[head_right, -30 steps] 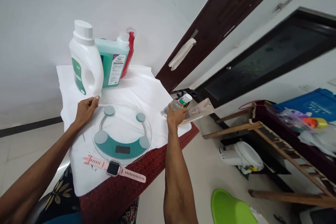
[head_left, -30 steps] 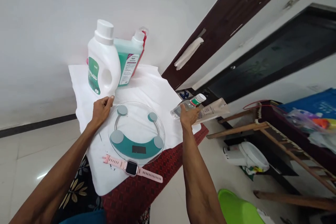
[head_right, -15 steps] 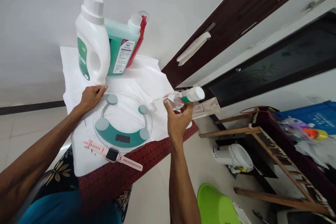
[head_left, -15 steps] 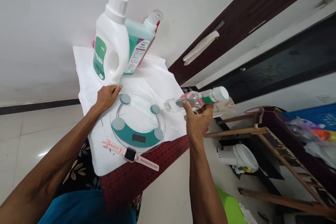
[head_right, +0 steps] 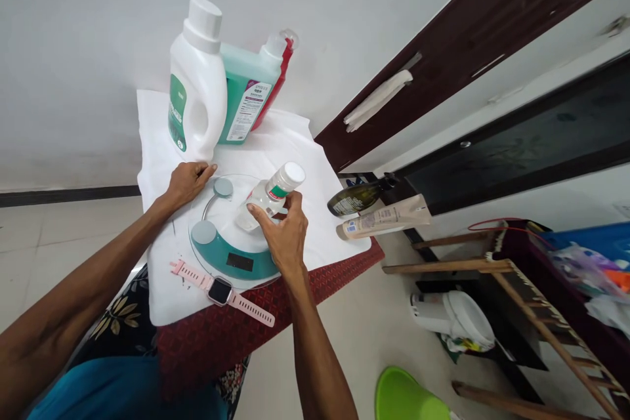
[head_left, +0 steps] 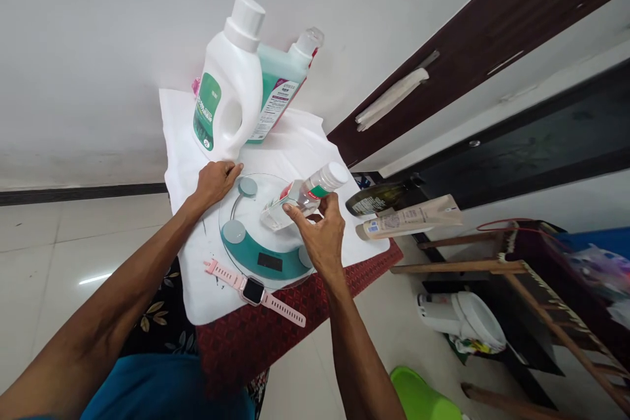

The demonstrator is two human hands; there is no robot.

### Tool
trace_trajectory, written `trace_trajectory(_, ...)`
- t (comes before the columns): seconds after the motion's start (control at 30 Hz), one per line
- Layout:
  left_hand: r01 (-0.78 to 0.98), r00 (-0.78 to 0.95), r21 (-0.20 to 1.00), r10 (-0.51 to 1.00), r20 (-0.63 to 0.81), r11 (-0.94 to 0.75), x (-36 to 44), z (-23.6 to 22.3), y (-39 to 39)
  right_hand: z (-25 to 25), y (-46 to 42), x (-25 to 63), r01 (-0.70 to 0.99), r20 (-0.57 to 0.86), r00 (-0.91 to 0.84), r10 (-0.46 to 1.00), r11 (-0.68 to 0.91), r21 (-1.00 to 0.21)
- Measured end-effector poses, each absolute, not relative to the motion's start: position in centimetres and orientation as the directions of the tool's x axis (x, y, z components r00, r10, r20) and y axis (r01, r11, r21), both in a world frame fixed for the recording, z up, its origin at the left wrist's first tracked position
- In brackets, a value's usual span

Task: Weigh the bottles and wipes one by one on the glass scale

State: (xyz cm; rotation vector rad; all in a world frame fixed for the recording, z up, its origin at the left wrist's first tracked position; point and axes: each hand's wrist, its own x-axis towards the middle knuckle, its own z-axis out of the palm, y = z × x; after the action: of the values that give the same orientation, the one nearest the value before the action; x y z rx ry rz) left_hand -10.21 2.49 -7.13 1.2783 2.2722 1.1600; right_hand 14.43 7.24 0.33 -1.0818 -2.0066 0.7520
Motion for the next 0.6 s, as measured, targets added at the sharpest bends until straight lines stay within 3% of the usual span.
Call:
trace_trajectory(0.13,0.577,-0.567,0.764,0.815,0.118,0.29,-10.2,-7.1,2.4,0.5,7.1,15.7,0.417,0.23,-0.43,0.873,0.418,-0.807)
trace_trajectory(0.27,0.591,-0.551,0.755,0.826,0.121,0.283,-10.3,-7.4,2.5,0.7,7.4,16.7,0.404,0.205,-0.363,0.909,0.352,-0.844)
trace_trajectory(0.43,0.627,-0.54,0.721,0.831,0.13,0.295,-10.3,-7.6,2.6,1.0,7.6,15.3,0.435,0.186,-0.457,0.87,0.401,-0.806)
trace_trajectory(0.6,0.658,-0.526,0.676,0.844,0.099,0.331,-10.3,-7.6,2.8,1.9,8.4,13.2,0.482,0.185,-0.442,0.878,0.406,-0.776)
